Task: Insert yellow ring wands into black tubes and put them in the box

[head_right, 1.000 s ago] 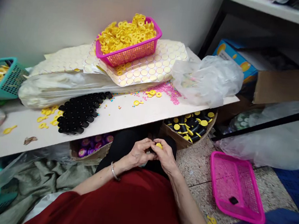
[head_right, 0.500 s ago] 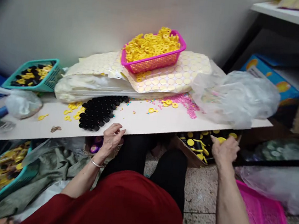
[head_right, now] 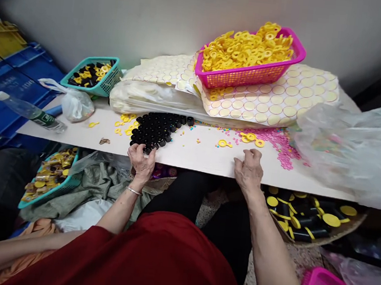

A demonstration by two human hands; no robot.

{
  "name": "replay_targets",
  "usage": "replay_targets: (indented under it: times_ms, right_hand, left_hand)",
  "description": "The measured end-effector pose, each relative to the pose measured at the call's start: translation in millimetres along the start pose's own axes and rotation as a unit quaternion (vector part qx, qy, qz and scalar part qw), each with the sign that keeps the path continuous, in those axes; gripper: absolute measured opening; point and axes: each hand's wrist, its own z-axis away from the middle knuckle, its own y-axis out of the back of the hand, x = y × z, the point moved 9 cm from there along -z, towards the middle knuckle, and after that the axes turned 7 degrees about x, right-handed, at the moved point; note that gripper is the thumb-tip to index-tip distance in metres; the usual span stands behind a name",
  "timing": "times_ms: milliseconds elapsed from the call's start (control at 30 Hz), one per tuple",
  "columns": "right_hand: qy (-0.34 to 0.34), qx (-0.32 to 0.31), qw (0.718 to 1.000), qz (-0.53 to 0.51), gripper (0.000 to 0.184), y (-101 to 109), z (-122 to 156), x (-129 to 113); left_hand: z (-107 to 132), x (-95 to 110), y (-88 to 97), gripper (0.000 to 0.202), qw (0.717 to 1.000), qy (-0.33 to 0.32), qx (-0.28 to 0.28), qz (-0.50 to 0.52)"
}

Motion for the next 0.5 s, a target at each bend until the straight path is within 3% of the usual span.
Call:
replay_targets:
  times_ms: [133, 300, 500]
  right_hand:
    - [-0.029, -0.066, 0.993, 0.093, 0.053, -22, -17, 2]
    - [-0.004, -0.150, 0.979, 0.138, 0.038, -34, -23, -3]
    - [0.002, -0.131, 0.983, 0.130, 0.042, -29, -27, -14]
  left_hand:
    - [3, -13, -4.3, 0.042, 0.999, 0.043, -0.026, -0.007]
    - [7, -28, -8.4, 0.042, 0.995, 0.085, -0.037, 0.032]
    - [4, -25, -14.7, 0.040, 0.995, 0.069, -0.066, 0.009]
